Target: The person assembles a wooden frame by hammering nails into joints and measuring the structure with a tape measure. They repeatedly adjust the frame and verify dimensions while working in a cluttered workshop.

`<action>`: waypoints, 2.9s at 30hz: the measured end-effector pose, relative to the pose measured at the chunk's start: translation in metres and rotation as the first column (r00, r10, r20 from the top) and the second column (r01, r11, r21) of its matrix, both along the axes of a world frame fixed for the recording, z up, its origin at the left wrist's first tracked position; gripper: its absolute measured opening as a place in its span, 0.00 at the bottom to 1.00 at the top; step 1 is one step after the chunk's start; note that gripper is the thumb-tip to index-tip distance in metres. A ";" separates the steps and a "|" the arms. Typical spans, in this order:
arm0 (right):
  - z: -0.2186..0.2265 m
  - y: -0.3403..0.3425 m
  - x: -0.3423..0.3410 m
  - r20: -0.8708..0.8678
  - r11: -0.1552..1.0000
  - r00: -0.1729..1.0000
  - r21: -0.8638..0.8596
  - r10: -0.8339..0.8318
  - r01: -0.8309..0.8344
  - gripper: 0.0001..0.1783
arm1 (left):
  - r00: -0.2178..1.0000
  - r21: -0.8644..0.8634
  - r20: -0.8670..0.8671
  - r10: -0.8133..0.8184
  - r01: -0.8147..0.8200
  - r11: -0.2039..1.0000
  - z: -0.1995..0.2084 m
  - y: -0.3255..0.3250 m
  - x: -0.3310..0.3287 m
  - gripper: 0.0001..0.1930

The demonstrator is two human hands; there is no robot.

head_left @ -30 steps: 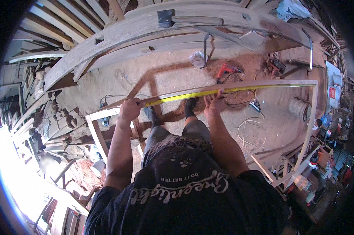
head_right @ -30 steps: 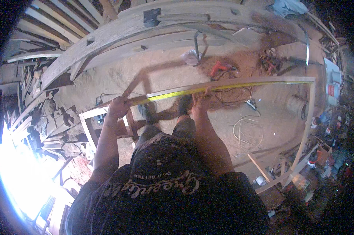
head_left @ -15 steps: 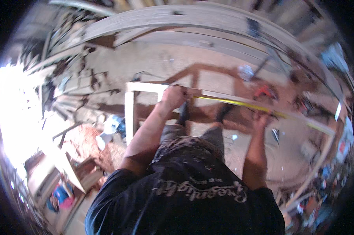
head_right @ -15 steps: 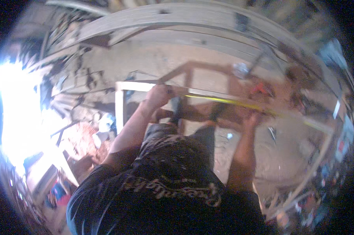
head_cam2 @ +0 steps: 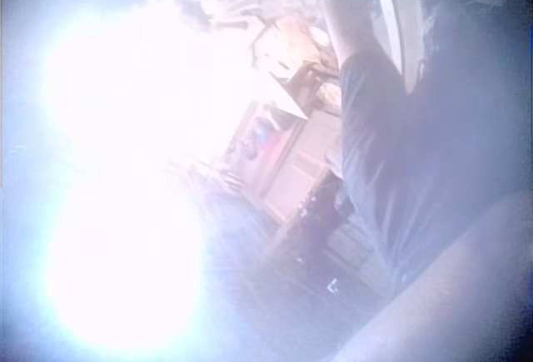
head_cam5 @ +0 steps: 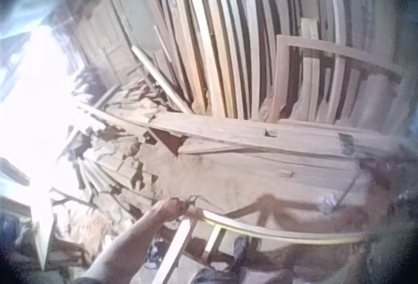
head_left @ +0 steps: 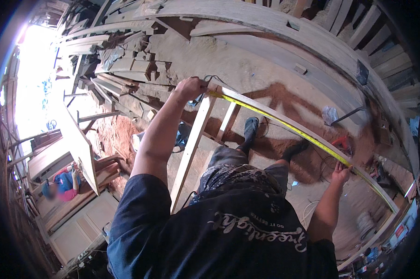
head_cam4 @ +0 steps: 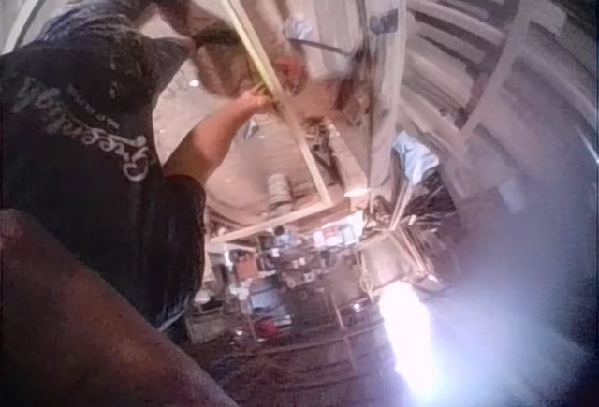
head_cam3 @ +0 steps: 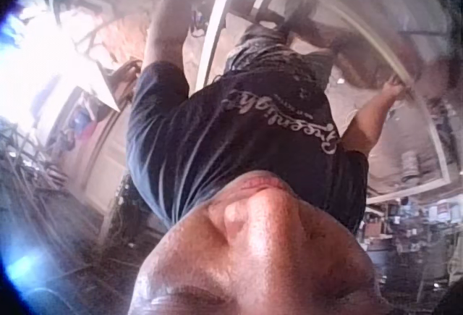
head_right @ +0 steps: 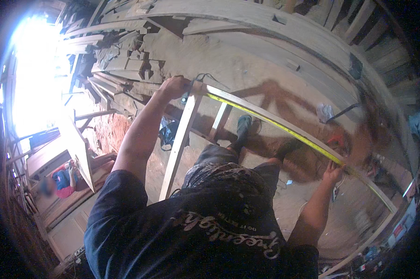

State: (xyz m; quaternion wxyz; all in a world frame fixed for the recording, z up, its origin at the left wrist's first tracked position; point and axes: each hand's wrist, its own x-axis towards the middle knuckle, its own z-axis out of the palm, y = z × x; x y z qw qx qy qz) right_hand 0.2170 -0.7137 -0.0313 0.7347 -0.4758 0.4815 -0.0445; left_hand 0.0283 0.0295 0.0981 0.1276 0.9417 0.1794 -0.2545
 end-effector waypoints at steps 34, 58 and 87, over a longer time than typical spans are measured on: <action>0.010 -0.001 0.006 -0.078 0.999 0.997 0.039 -0.018 0.021 0.30 | 0.967 0.149 -0.243 -0.074 0.112 0.982 -0.024 0.002 0.028 0.21; -0.038 -0.070 0.006 0.349 0.945 0.879 0.079 -0.325 0.318 0.16 | 0.983 0.069 0.054 -0.174 0.171 0.983 -0.019 -0.009 0.008 0.13; 0.029 -0.046 -0.034 0.361 0.923 0.886 -0.137 -0.292 0.360 0.21 | 0.957 -0.158 0.259 -0.130 0.175 0.972 -0.074 0.041 -0.054 0.10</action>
